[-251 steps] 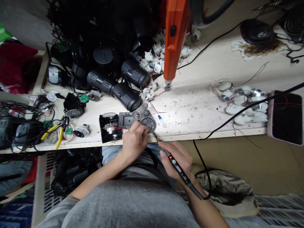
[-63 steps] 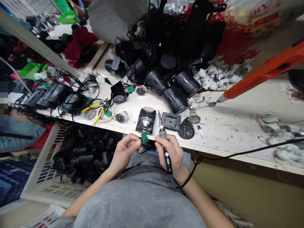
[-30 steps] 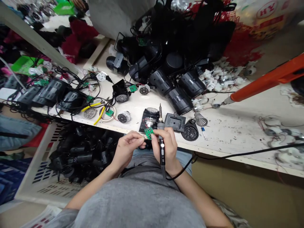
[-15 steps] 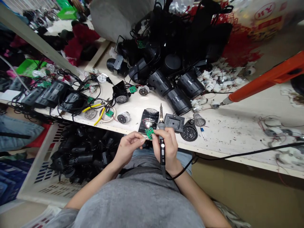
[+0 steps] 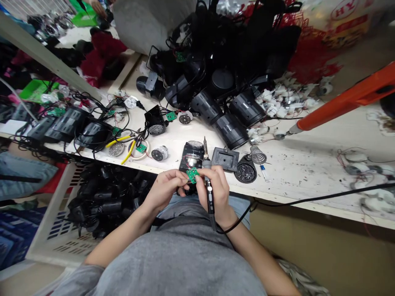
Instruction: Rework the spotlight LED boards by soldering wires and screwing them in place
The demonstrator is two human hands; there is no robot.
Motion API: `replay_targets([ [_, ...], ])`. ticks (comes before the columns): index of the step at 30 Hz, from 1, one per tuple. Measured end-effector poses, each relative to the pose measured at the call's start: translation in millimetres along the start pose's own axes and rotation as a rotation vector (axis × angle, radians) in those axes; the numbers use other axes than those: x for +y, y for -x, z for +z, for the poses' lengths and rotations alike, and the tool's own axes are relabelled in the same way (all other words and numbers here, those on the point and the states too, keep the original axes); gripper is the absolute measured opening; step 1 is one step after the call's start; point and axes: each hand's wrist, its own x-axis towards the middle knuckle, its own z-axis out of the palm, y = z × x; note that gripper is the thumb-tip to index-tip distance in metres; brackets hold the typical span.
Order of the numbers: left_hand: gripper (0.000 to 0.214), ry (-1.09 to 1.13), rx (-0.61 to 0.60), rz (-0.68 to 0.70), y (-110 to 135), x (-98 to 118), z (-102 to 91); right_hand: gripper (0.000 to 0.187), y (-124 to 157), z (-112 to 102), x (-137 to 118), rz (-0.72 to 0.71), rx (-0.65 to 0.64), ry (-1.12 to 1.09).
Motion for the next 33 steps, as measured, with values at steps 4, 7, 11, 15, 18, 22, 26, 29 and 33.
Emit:
replay_targets([
  [4,0.015,0.051,0.009,-0.02,2.1,-2.1,-0.6,0.026,0.1,0.8,-0.1,0.008,-0.003,-0.012],
  [7,0.015,0.079,0.018,0.007,4.2,-3.9,-0.8,0.026,-0.1,1.9,-0.2,0.005,0.0,-0.022],
  [11,0.016,0.067,0.053,0.084,6.3,-6.2,-0.3,0.025,0.4,2.7,-0.7,0.01,-0.013,-0.034],
  [15,0.017,0.033,0.071,0.157,7.9,-7.0,-0.8,0.025,0.5,2.0,-1.7,-0.01,-0.039,-0.031],
  [18,0.019,0.033,0.039,0.12,7.8,-6.5,-2.6,0.027,0.4,1.0,-2.1,-0.032,-0.04,-0.029],
  [22,0.021,0.06,-0.002,0.042,6.2,-5.7,-3.8,0.026,0.9,0.2,-2.0,-0.026,-0.037,-0.033],
  [26,0.019,0.091,-0.01,0.019,4.3,-6.2,-2.9,0.025,1.3,0.1,-1.3,-0.018,-0.025,-0.021],
  [29,0.017,0.089,0.009,0.005,3.3,-7.8,-3.2,0.025,2.0,1.0,-0.3,-0.037,-0.028,-0.009],
  [33,0.018,0.065,0.039,0.005,3.8,-10.0,-5.2,0.027,4.1,3.9,1.9,-0.065,-0.047,0.001],
])
